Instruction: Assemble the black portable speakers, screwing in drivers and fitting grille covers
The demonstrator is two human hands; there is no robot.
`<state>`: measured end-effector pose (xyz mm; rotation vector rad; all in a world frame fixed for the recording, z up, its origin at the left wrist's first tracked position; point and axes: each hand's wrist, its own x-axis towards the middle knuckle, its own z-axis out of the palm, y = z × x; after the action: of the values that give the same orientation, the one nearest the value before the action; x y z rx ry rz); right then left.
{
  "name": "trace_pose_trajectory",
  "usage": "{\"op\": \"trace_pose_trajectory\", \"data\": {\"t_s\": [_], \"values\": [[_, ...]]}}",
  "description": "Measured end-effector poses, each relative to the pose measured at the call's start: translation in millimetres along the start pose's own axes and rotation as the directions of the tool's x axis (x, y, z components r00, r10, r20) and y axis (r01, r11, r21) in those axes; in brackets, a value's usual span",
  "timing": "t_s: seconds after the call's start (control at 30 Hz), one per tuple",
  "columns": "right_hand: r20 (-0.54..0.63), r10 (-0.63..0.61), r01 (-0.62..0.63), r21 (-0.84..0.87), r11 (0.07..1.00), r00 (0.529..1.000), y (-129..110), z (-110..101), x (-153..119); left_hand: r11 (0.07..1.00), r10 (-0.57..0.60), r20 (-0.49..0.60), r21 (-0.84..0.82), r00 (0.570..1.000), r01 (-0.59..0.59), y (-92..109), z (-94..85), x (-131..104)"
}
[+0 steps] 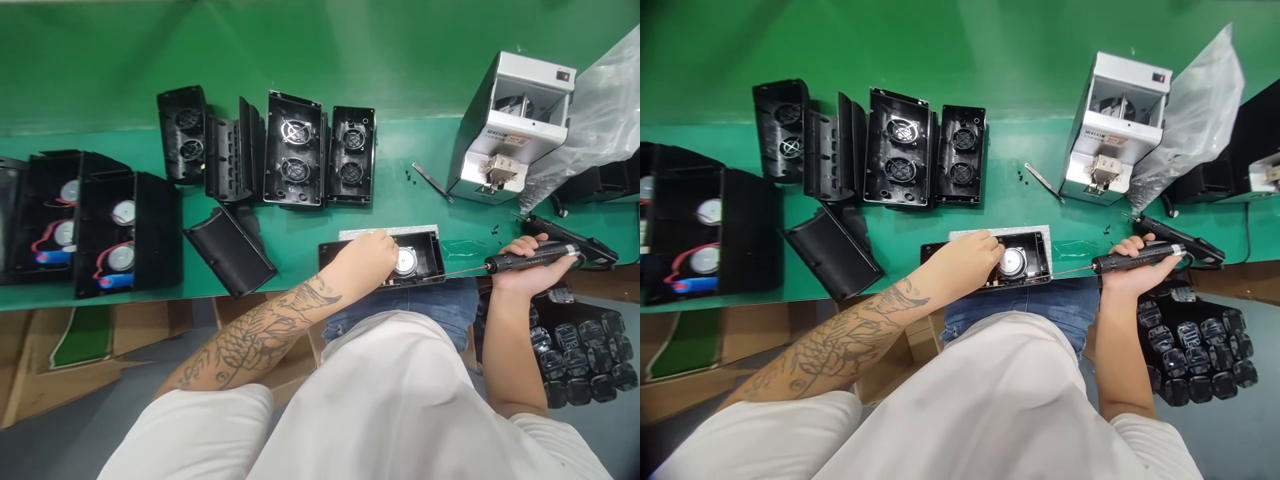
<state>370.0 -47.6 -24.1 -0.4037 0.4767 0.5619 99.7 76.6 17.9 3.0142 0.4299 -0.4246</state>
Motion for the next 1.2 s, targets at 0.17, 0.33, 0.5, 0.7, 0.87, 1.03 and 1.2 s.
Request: {"op": "trace_pose_trajectory", "data": {"t_s": [0.17,0.33,0.5,0.7,0.87,1.03,1.2], "values": [[-0.016,-0.023,0.024,0.059,0.998,1.000,3,3,1,0.999,0.038,0.016,-0.007,0.999,-0.038,-6,2.0,-1],[-0.005,-0.001,0.002,0.095,0.995,1.000,4,4,4,0.998,0.058,-0.039,0.037,0.998,-0.057,-2,2.0,-10],[0.023,0.033,-0.036,0.129,0.991,0.999,1,-1,2,0.993,0.102,-0.079,0.071,0.992,-0.096,-2,2.9,-20],[0.072,0.089,-0.103,0.238,0.966,0.993,-4,-5,-4,0.991,0.137,-0.153,0.019,0.979,-0.136,-9,11.3,-21],[0.095,0.155,-0.181,0.440,0.879,0.983,-4,-6,-4,0.985,0.155,-0.185,-0.049,0.970,-0.167,-13,12.2,-19],[0.180,0.261,-0.315,0.624,0.715,0.948,-8,1,-17,0.950,0.043,-0.337,-0.278,0.941,-0.143,-25,7.8,-22],[0.225,0.177,-0.272,0.519,0.810,0.958,11,36,-34,0.766,-0.063,-0.641,-0.522,0.765,-0.374,-41,-0.3,-13]]}}
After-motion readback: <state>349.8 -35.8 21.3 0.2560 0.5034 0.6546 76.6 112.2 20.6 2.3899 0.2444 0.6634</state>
